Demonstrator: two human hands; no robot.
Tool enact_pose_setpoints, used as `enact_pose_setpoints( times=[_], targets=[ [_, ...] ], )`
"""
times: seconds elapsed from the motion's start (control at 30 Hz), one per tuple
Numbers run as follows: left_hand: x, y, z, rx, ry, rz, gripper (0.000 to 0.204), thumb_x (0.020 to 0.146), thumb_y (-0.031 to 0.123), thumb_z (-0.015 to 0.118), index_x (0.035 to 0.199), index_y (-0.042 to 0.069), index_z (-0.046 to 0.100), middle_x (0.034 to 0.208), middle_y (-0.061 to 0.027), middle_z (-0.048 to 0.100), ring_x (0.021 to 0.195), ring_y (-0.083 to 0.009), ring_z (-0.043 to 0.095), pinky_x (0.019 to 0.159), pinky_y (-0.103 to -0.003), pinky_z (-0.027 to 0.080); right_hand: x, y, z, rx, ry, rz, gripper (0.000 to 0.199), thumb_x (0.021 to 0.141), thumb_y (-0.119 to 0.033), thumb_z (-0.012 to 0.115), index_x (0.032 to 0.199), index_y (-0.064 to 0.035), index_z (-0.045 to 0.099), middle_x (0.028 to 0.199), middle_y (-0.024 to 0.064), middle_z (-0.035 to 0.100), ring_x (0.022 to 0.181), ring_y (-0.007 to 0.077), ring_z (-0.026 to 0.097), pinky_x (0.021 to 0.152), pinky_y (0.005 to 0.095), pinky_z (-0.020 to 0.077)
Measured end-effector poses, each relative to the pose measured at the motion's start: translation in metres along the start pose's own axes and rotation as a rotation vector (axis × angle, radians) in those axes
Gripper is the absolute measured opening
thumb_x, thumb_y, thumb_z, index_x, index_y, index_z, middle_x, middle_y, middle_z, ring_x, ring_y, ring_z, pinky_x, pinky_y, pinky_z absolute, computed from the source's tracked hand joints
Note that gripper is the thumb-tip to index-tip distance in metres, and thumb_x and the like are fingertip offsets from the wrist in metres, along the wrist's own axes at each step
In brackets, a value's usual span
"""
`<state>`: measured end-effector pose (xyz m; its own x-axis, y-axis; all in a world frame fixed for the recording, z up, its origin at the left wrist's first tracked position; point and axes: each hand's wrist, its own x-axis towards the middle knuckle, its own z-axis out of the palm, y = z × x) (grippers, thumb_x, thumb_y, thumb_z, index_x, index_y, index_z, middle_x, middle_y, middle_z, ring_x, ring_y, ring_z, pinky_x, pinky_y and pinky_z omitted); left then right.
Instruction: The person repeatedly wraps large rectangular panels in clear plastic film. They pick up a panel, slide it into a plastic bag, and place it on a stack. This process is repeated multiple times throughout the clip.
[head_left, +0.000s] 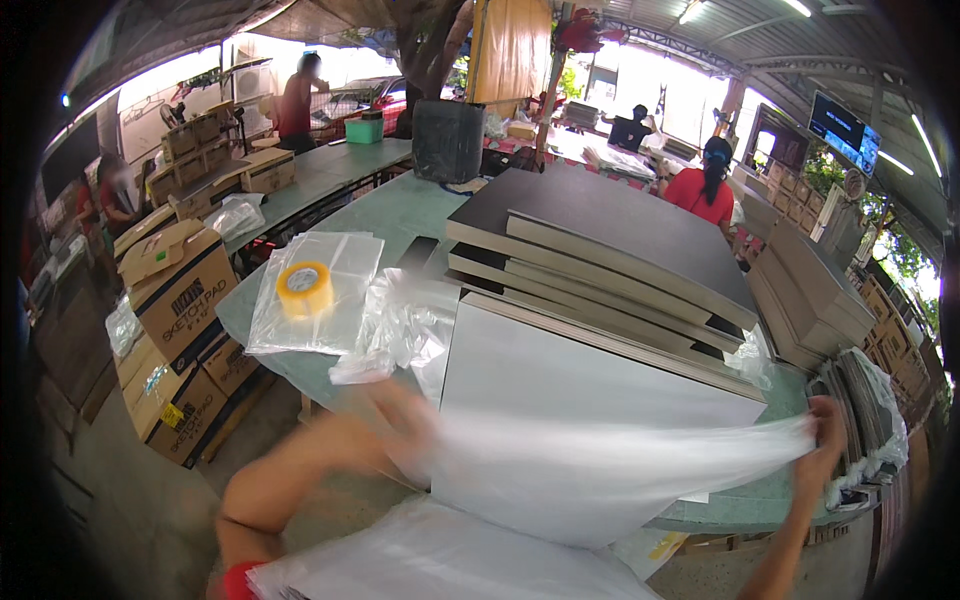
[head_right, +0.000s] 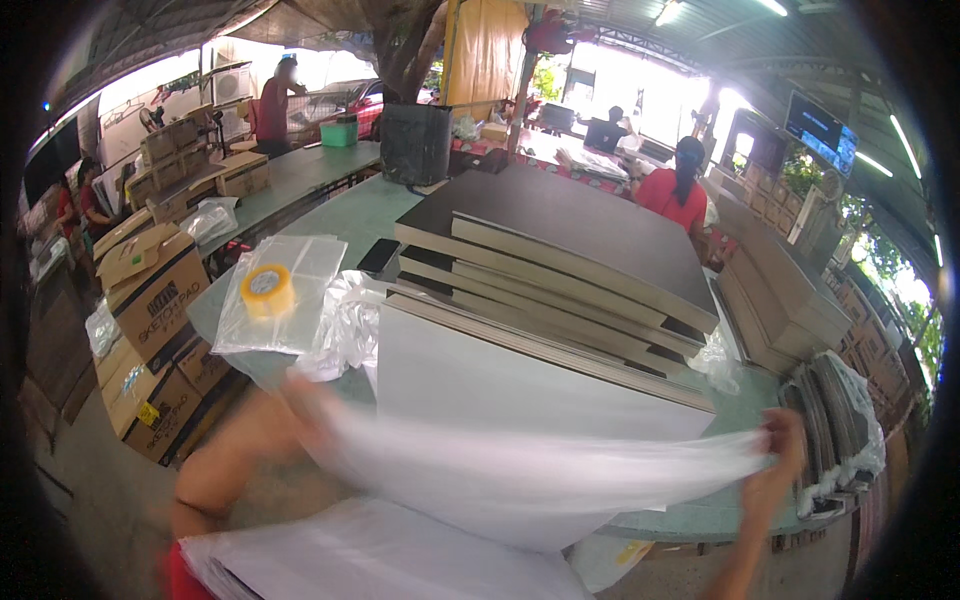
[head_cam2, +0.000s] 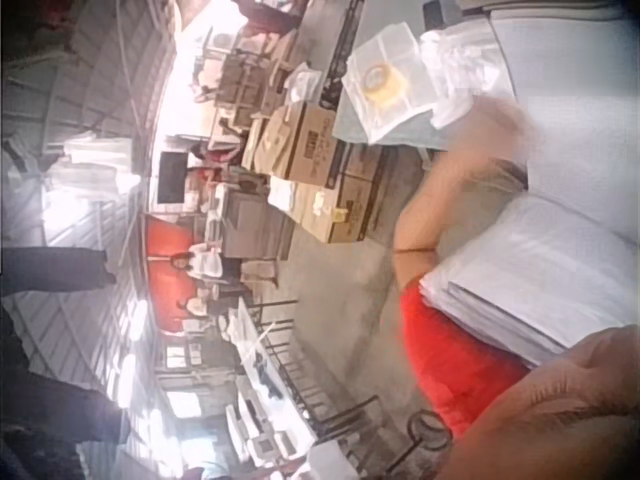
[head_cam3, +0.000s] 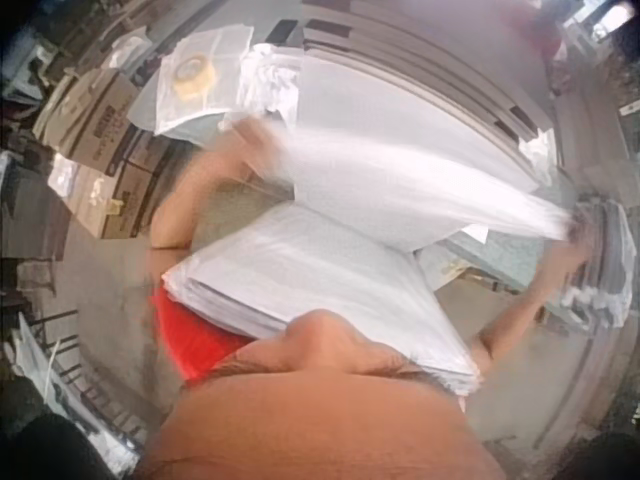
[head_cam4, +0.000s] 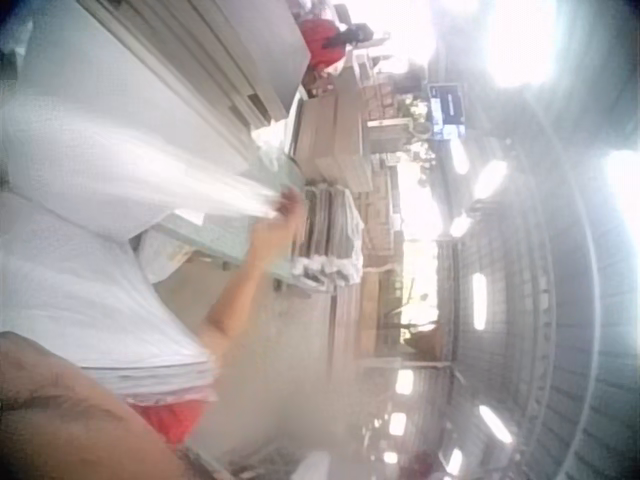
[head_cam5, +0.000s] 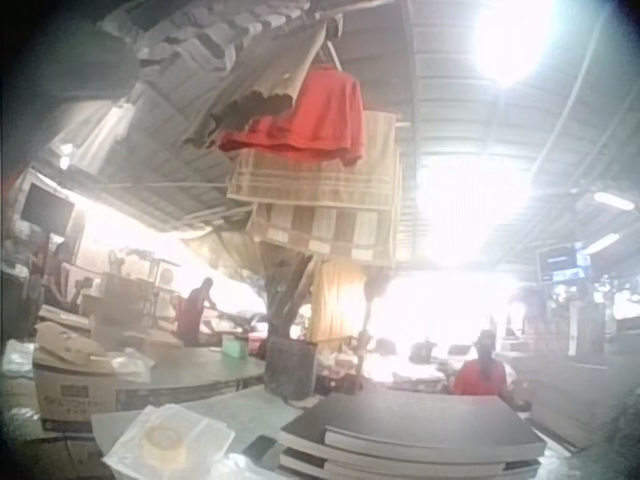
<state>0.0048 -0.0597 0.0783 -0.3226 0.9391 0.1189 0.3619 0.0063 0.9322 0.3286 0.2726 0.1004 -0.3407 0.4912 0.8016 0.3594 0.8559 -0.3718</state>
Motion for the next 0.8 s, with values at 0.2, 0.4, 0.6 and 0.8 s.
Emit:
enact_pose_setpoints(
  times=[0.2, 0.4, 0.6, 0.8],
  targets=[
    [0.045, -0.054, -0.053, 0.777, 1.021, 0.083, 0.042, 0.061, -0.007, 0.054, 0.101, 0.006, 0.051, 0.089, -0.0123, 0.051, 0.073, -0.0190, 0.053, 0.062, -0.026, 0.045, -0.034, -0.041, 0.024, -0.029, -0.451, -0.127, 0.052, 0.051, 0.002, 0.042, 0.102, -0.0050, 0.052, 0.098, 0.0119, 0.050, 0.085, 0.0241, 0.050, 0.065, 0.0315, 0.0420],
    [0.058, -0.007, 0.000, 0.961, 0.533, 0.254, 0.074, 0.056, -0.012, 0.053, 0.123, 0.015, 0.038, 0.118, -0.0135, 0.035, 0.089, -0.0249, 0.046, 0.072, -0.029, 0.043, -0.013, -0.020, 0.037, -0.005, -0.256, 0.019, 0.064, 0.051, 0.013, 0.036, 0.111, -0.0063, 0.049, 0.114, 0.0158, 0.038, 0.105, 0.0259, 0.040, 0.069, 0.0285, 0.0417],
    [0.025, -0.008, -0.003, 0.803, 0.586, 0.424, 0.057, 0.054, -0.015, 0.050, 0.106, 0.007, 0.055, 0.103, -0.0145, 0.052, 0.087, -0.0238, 0.053, 0.071, -0.028, 0.044, -0.045, 0.027, -0.022, 0.085, -0.208, -0.218, 0.045, 0.063, -0.002, 0.056, 0.108, -0.0031, 0.049, 0.093, 0.0104, 0.051, 0.084, 0.0156, 0.051, 0.068, 0.0232, 0.0405],
    [0.022, -0.035, -0.044, -0.435, 0.123, 0.066, 0.037, 0.055, -0.001, 0.064, 0.091, -0.002, 0.060, 0.079, -0.0050, 0.061, 0.071, -0.0125, 0.057, 0.068, -0.023, 0.044, -0.058, 0.053, -0.005, 1.138, -0.360, 0.594, 0.045, 0.061, -0.023, 0.068, 0.095, 0.0021, 0.053, 0.081, 0.0053, 0.055, 0.070, 0.0136, 0.053, 0.061, 0.0269, 0.0438]
  ],
)
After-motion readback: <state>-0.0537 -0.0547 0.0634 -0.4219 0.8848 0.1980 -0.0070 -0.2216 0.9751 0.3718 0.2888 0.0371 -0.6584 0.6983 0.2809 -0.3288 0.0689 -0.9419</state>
